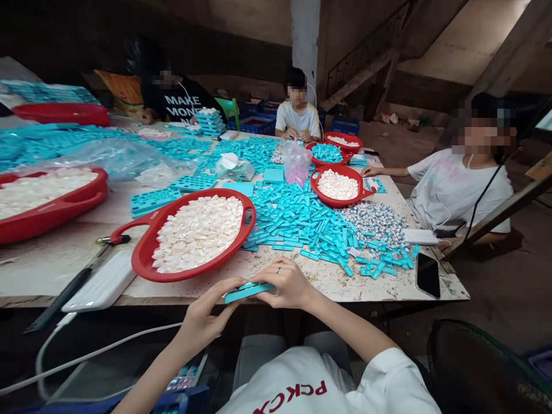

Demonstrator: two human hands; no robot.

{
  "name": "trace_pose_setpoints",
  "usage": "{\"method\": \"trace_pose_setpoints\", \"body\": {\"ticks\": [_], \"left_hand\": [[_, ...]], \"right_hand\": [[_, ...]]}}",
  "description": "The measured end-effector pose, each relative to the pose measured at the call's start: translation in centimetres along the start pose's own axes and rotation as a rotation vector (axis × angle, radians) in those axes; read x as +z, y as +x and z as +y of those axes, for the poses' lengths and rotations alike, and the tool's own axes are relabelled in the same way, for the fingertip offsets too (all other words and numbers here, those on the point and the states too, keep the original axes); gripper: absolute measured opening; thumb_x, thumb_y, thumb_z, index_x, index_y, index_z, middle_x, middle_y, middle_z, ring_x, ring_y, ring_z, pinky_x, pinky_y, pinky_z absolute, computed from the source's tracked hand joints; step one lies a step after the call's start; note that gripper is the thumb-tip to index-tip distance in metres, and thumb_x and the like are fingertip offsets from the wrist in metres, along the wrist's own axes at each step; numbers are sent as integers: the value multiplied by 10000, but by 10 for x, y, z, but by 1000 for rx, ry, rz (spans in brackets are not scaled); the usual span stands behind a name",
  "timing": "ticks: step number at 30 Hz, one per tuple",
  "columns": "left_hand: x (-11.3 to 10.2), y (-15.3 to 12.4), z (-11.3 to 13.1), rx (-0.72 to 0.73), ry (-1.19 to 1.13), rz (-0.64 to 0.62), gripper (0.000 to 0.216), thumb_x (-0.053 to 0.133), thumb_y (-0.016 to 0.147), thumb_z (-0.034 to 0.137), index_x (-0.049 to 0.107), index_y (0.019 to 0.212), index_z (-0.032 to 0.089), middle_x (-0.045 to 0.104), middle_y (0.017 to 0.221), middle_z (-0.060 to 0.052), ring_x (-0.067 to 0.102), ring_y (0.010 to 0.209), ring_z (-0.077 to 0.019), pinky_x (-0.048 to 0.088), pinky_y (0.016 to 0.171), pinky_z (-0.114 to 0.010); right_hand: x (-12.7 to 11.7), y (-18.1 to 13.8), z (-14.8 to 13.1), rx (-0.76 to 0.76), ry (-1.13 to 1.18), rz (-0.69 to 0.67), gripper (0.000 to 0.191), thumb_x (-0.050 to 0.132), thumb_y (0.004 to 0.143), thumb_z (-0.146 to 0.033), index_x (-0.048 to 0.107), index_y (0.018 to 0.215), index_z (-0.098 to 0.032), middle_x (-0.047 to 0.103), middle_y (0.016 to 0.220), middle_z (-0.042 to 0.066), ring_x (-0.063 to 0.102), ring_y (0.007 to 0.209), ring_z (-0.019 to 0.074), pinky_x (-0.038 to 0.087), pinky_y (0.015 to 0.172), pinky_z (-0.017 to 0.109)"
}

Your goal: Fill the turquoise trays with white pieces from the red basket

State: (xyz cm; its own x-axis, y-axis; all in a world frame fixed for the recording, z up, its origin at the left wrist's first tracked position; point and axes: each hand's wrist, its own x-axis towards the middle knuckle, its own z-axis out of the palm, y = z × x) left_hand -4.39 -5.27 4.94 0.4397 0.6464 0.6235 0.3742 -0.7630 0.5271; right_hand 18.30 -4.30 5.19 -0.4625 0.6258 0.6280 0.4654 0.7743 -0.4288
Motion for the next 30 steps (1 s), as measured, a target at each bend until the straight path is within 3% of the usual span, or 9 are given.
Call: {"method": "trace_pose_setpoints", "body": {"ticks": [4,9,13,19,25,30], "left_hand": [[3,0,-3,54,-4,2,381,573,927,105,631,1281,235,759,1137,-69,743,1021,-208,605,902,-291],[8,4,-1,107,-7,37,375,612,922,115,635,1271,250,755,1111,-51,743,984,-197,599,902,-290],[16,5,4,157,5,48,399,588,924,69,631,1275,253,760,1082,-49,741,972,-190,593,896,-290],[23,9,9,142,5,15,435,586,933,82,616,1319,280,763,1101,-49,732,996,-203,596,880,-307],[17,14,12,82,8,-9,453,633,936,190,580,1380,261,731,1227,-68,726,1064,-225,600,934,-328],[13,11,10,67,18,-50,445,611,949,189,573,1385,271,718,1253,-60,713,1113,-223,586,979,-329]], "right_hand": [[0,-4,4,33,-45,-40,184,685,884,-307,683,1046,-220,786,968,49,732,916,184,477,933,345],[-1,-13,6,43,-85,-25,240,629,966,-369,670,1153,-225,770,1121,64,705,1078,164,458,986,317],[-4,-24,2,62,-130,10,238,642,955,-328,672,1159,-210,770,1114,74,701,1088,166,460,995,324],[-13,-33,0,53,-134,79,256,671,926,-321,692,1167,-234,785,1051,70,728,1011,185,500,943,354],[-15,-33,-1,49,-16,192,409,681,942,-328,617,1329,-214,752,1167,97,687,1130,201,511,981,357],[-18,-32,-4,102,27,189,398,696,938,-332,622,1317,-240,738,1208,76,675,1149,194,498,1016,364]]}}
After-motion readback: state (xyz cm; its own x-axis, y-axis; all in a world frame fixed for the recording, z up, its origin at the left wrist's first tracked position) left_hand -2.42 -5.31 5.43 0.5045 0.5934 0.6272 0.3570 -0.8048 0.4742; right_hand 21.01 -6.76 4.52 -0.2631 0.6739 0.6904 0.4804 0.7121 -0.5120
